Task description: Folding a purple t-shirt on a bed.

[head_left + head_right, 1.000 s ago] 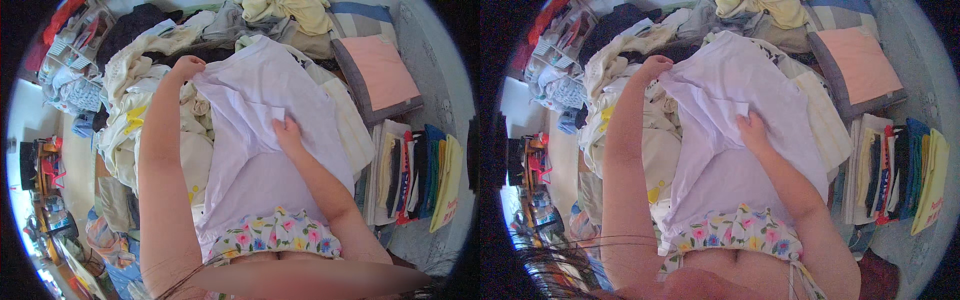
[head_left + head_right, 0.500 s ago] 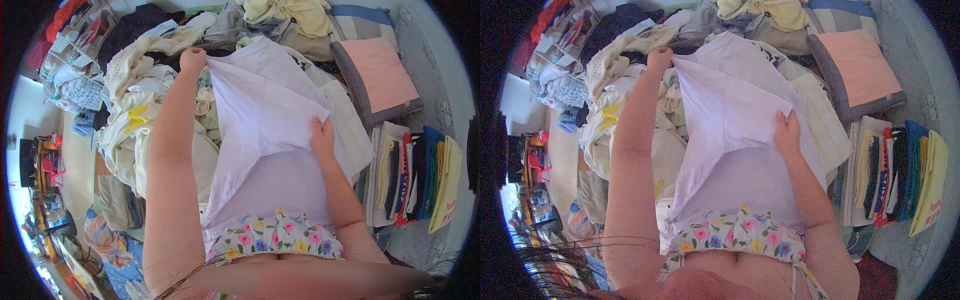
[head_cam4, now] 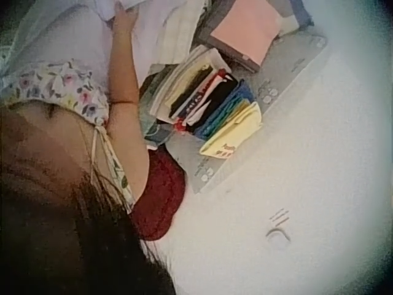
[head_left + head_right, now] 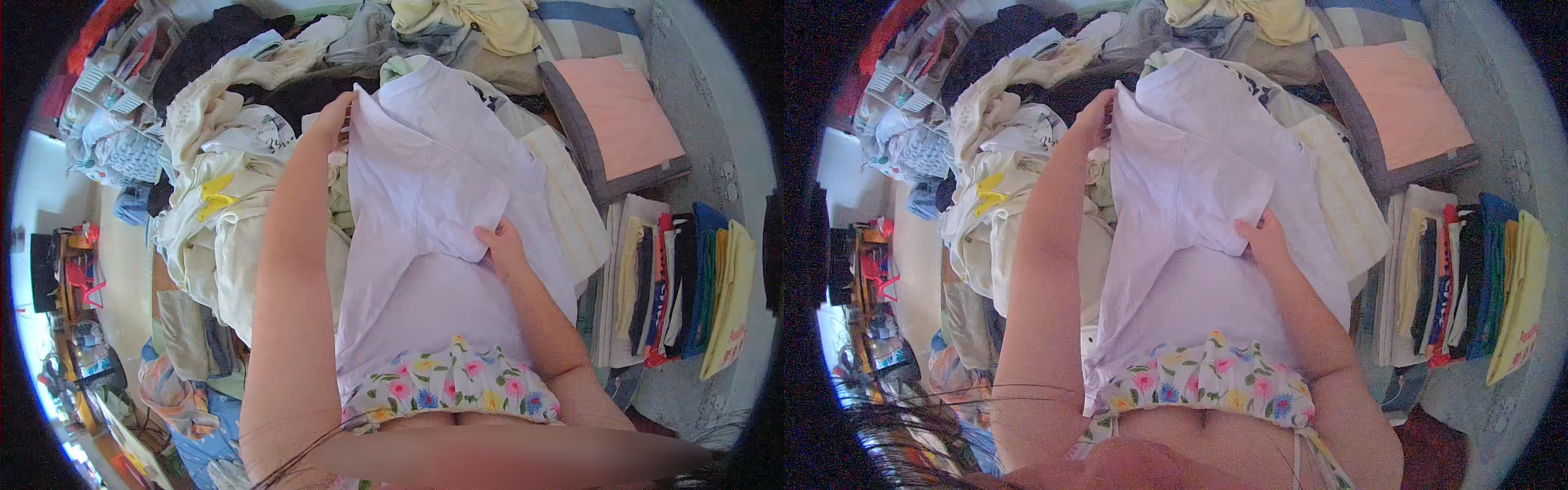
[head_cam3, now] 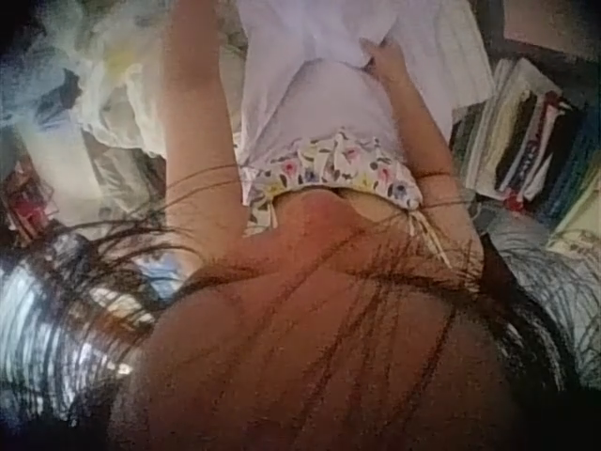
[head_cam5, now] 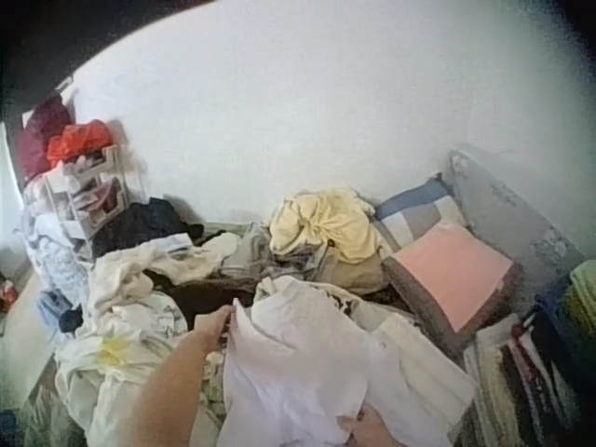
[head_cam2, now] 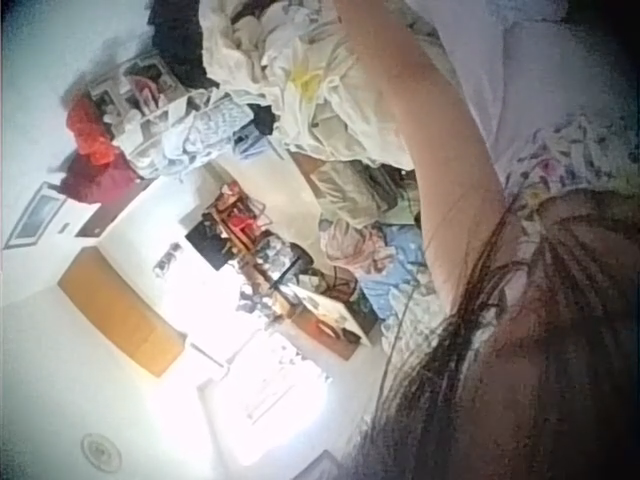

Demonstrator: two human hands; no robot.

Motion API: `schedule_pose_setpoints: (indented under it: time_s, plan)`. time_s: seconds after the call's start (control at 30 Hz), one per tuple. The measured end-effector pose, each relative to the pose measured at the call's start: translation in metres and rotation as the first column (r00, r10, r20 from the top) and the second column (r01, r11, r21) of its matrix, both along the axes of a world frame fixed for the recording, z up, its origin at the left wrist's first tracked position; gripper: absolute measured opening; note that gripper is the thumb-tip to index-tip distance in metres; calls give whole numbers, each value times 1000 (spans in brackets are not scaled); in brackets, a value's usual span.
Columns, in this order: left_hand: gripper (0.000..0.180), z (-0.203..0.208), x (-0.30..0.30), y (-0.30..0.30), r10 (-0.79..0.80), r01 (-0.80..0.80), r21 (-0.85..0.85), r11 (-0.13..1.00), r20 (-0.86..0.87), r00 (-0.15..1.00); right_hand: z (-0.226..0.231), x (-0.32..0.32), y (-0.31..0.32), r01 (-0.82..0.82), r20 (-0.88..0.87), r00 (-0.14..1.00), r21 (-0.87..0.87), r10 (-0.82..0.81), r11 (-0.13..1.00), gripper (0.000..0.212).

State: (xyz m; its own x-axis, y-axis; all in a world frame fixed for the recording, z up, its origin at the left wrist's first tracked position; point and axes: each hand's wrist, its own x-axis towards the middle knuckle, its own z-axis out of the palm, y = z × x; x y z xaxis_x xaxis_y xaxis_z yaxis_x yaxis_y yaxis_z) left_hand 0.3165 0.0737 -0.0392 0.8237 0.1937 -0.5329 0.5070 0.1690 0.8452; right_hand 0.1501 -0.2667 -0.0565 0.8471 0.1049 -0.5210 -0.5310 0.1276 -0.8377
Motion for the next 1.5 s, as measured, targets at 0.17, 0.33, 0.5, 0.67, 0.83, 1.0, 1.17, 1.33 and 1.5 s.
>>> schedule_pose_setpoints:
  time_s: [0.17, 0.33, 0.5, 0.67, 0.83, 1.0, 1.17, 1.33, 1.5]
  plan:
    - [39, -17, 5, 7, -73, 30, 183, 983, 237, 969, -17, 7, -10, 106, 354, 934, -146, -48, 984, 31]
    - [46, -10, 7, 4, 2, -197, 502, 842, 362, 932, -5, 21, -21, 271, 535, 838, -239, -106, 933, 28]
    - [54, -7, -15, 7, 179, -335, 668, 665, 293, 939, -47, 48, -23, 216, 343, 933, -282, -113, 935, 36]
    - [39, 29, -180, -13, -467, -95, 888, 450, 325, 823, -25, 20, -25, 339, 508, 849, -307, -148, 889, 36]
    - [38, 56, -374, -21, -434, 248, 841, 480, -18, 901, 7, -52, -8, -61, 580, 754, -405, 308, 912, 22]
    - [38, 46, -453, -27, -323, 325, 798, 508, -173, 930, 26, -110, 43, -681, 425, 124, -621, 897, 389, 28]
    - [34, 40, -476, -24, -335, 315, 642, 700, -95, 938, 41, -152, 71, -542, 526, -246, -771, 814, 334, 46]
    - [33, 61, -480, -32, -173, 189, 114, 975, -138, 975, 40, -168, 71, -523, 389, -405, -841, 827, 139, 54]
    - [40, 101, -497, -21, -293, 318, 76, 945, -239, 926, 56, -164, 64, -494, 265, -364, -867, 893, 57, 56]
